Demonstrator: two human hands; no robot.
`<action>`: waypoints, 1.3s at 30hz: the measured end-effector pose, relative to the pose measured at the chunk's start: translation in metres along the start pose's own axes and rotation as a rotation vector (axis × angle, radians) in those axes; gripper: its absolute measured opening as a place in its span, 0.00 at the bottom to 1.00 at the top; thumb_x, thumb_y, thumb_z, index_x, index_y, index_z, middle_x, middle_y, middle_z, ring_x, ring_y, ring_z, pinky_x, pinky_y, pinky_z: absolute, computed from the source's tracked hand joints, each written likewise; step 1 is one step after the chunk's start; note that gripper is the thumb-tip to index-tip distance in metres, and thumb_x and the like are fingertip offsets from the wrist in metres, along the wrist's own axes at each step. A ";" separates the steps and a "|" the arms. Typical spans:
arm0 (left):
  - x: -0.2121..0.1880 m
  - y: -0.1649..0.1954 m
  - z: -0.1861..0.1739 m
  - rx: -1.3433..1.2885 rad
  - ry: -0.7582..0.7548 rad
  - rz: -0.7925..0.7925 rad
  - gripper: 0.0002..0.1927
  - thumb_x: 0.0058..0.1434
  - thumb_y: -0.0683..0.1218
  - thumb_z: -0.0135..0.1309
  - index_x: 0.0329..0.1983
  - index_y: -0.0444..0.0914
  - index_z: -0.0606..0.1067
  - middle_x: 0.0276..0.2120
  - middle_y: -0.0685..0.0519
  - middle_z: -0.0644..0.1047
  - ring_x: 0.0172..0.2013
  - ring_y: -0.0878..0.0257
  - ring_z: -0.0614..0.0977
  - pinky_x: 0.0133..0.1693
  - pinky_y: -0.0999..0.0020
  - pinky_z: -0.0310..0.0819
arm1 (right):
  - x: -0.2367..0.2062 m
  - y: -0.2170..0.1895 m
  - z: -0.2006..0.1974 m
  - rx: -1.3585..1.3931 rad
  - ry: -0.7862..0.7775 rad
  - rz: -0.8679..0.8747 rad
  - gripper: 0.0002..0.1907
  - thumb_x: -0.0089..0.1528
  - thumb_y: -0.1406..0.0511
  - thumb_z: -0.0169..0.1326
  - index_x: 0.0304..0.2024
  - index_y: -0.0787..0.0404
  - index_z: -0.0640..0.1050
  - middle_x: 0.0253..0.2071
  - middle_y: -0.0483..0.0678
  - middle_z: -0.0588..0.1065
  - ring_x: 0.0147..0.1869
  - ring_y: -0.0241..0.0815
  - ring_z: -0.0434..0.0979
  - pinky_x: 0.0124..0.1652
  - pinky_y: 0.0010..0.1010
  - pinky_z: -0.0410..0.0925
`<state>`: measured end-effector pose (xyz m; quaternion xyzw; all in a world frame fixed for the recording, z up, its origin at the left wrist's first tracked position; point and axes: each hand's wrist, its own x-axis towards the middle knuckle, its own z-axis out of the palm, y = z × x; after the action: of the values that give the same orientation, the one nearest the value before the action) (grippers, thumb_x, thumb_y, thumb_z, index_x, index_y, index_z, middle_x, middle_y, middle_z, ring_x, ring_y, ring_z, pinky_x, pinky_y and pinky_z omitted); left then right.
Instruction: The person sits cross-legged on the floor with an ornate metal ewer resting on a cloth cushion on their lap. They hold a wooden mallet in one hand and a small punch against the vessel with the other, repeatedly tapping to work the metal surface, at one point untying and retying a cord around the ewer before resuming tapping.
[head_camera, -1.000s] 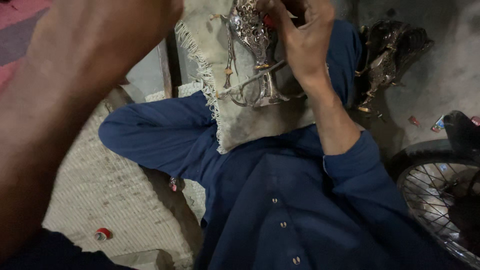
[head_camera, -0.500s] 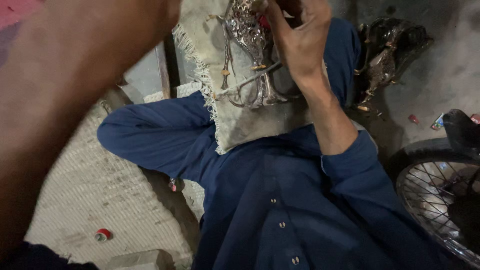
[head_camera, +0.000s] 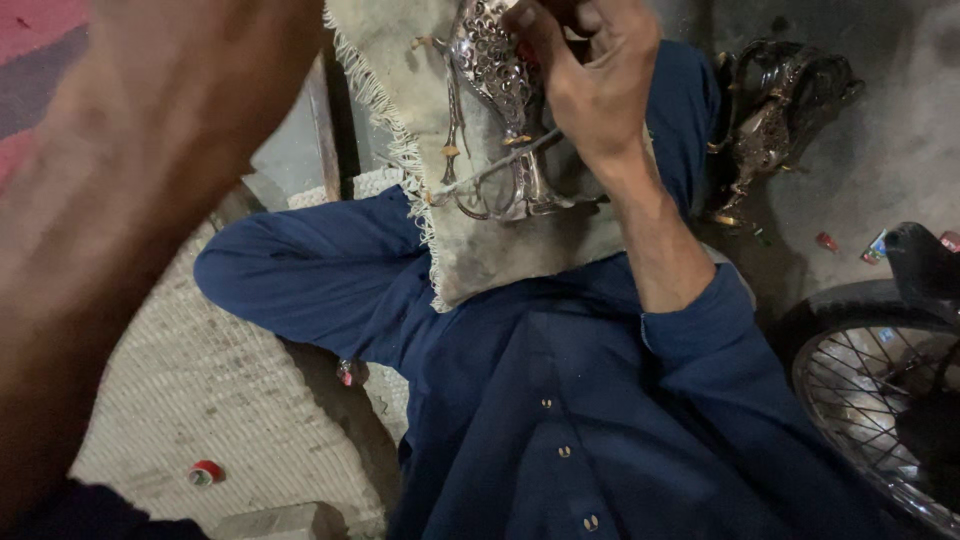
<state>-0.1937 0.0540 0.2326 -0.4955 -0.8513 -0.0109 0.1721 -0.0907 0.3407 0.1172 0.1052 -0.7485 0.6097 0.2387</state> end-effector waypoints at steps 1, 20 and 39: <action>0.000 0.000 0.000 -0.002 -0.001 0.000 0.10 0.69 0.39 0.55 0.29 0.38 0.75 0.16 0.55 0.68 0.15 0.66 0.69 0.21 0.72 0.61 | 0.000 0.000 0.000 0.006 -0.005 0.029 0.03 0.77 0.73 0.56 0.53 0.67 0.78 0.43 0.49 0.81 0.43 0.35 0.84 0.43 0.23 0.77; 0.009 -0.002 0.004 -0.006 -0.006 0.018 0.11 0.71 0.39 0.55 0.29 0.38 0.75 0.15 0.55 0.68 0.15 0.66 0.68 0.20 0.72 0.60 | 0.002 0.004 -0.004 -0.059 -0.015 0.029 0.01 0.76 0.74 0.58 0.49 0.69 0.78 0.33 0.47 0.75 0.34 0.33 0.75 0.36 0.23 0.68; 0.020 -0.006 0.006 0.042 -0.007 0.042 0.12 0.72 0.39 0.55 0.30 0.38 0.76 0.15 0.54 0.68 0.14 0.66 0.68 0.19 0.72 0.59 | 0.002 0.005 -0.006 0.002 -0.035 0.038 0.03 0.78 0.74 0.54 0.53 0.68 0.75 0.43 0.51 0.80 0.44 0.35 0.82 0.43 0.22 0.73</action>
<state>-0.2092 0.0688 0.2343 -0.5097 -0.8413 0.0123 0.1797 -0.0931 0.3484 0.1151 0.1020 -0.7538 0.6129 0.2138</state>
